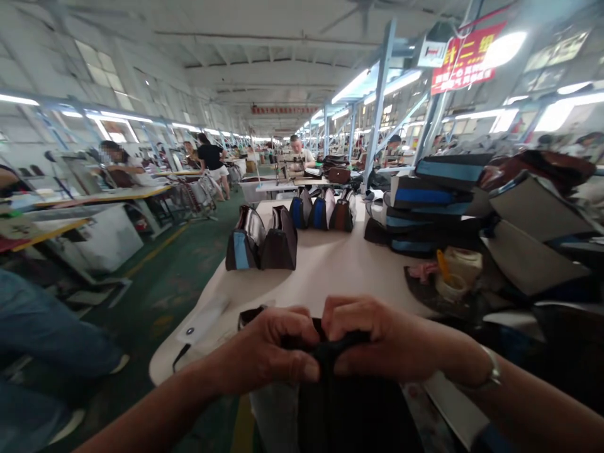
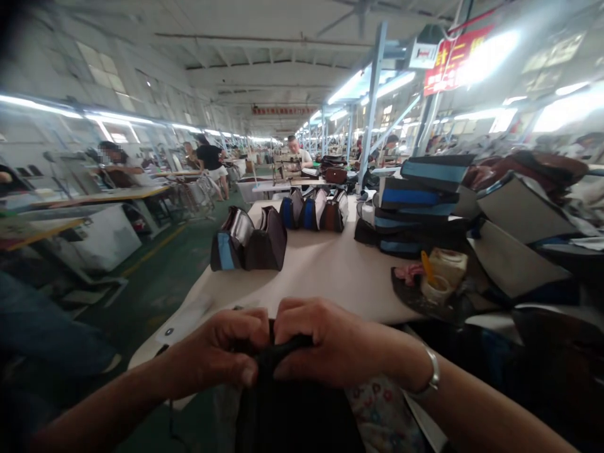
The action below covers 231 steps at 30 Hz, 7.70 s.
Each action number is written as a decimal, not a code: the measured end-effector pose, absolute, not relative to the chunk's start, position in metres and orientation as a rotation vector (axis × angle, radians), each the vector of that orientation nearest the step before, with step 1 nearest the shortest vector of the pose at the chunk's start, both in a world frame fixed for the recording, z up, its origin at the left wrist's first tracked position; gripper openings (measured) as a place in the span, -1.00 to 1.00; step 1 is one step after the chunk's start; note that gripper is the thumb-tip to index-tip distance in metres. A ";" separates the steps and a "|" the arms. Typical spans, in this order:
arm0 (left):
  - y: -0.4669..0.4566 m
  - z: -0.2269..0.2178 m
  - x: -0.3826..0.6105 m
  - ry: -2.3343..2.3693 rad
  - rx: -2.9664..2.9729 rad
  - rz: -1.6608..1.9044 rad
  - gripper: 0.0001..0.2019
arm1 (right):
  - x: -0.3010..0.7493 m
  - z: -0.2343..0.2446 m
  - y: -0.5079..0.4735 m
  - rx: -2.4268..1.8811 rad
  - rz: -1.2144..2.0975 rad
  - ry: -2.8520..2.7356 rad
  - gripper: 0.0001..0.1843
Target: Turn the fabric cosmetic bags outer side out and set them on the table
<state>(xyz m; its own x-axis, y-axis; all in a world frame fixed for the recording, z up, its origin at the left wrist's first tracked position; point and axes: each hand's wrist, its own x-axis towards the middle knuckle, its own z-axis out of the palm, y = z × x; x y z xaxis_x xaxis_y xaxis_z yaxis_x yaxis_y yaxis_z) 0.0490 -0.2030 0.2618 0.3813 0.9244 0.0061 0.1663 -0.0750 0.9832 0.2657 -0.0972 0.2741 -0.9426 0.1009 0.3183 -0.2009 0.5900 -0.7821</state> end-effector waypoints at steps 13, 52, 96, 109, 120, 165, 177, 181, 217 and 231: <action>-0.198 0.261 0.049 1.248 1.341 0.690 -0.76 | 0.247 0.232 -0.083 -0.207 1.695 -2.292 -0.68; -0.196 0.289 0.087 1.342 1.746 0.464 -0.77 | 0.282 0.216 -0.097 -0.009 1.272 -2.038 -0.66; -0.221 0.270 0.074 1.472 1.503 0.377 -0.88 | 0.265 0.199 -0.109 -0.015 2.027 -2.061 -0.65; -0.225 0.263 0.073 1.530 1.815 0.386 -0.82 | 0.255 0.192 -0.122 -0.205 1.854 -1.911 -0.90; -0.222 0.272 0.054 1.350 1.511 0.322 -0.54 | 0.263 0.192 -0.121 0.258 1.054 -2.150 -0.81; -0.199 0.279 -0.013 1.752 2.417 0.221 -0.65 | 0.280 0.175 -0.044 -0.249 1.022 -2.754 -0.61; -0.187 0.212 0.055 1.754 1.781 1.097 -0.51 | 0.267 0.236 -0.054 -0.181 1.265 -2.905 -0.56; -0.186 0.215 0.020 1.863 1.337 1.441 -0.40 | 0.291 0.216 -0.029 -0.170 1.739 -2.598 -0.49; -0.205 0.279 0.076 1.411 1.722 0.428 -0.86 | 0.267 0.225 -0.126 -0.499 2.009 -1.852 -0.88; -0.206 0.276 0.065 1.440 2.599 0.080 -0.77 | 0.264 0.227 -0.122 -0.530 2.055 -1.745 -0.88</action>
